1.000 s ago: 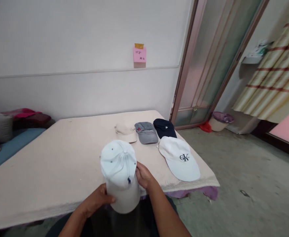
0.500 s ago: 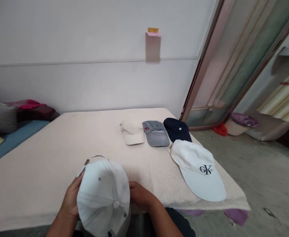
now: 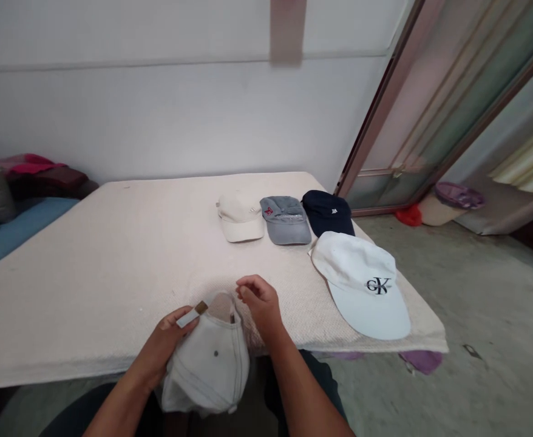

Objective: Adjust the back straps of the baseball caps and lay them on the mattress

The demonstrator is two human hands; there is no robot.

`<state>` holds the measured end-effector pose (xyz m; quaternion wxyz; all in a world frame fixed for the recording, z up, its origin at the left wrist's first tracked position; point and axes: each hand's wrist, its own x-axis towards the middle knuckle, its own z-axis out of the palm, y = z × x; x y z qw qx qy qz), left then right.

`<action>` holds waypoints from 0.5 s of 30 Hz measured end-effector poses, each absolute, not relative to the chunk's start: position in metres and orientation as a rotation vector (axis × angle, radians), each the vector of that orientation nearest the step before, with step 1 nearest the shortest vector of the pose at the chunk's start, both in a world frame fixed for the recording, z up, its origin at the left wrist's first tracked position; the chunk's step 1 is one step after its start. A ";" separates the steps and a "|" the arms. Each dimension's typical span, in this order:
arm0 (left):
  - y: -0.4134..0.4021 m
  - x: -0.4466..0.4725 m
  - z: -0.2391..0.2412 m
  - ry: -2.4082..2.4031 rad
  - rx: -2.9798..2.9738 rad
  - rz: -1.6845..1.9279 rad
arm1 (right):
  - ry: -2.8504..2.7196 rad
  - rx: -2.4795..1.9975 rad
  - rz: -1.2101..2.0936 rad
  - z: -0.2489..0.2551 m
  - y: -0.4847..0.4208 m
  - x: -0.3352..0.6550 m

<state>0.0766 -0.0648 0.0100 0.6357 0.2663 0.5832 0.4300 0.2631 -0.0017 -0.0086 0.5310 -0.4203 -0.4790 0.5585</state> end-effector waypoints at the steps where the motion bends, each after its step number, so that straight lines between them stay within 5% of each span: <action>1: -0.063 0.080 0.008 1.351 0.643 0.980 | -1.222 -0.971 1.289 -0.006 -0.005 0.262; 8: -0.053 0.094 -0.002 1.390 0.861 1.053 | -1.853 -0.777 1.036 0.007 -0.020 0.250; 15: -0.052 0.100 -0.006 1.423 1.035 1.063 | -1.906 -0.806 0.971 -0.002 -0.014 0.252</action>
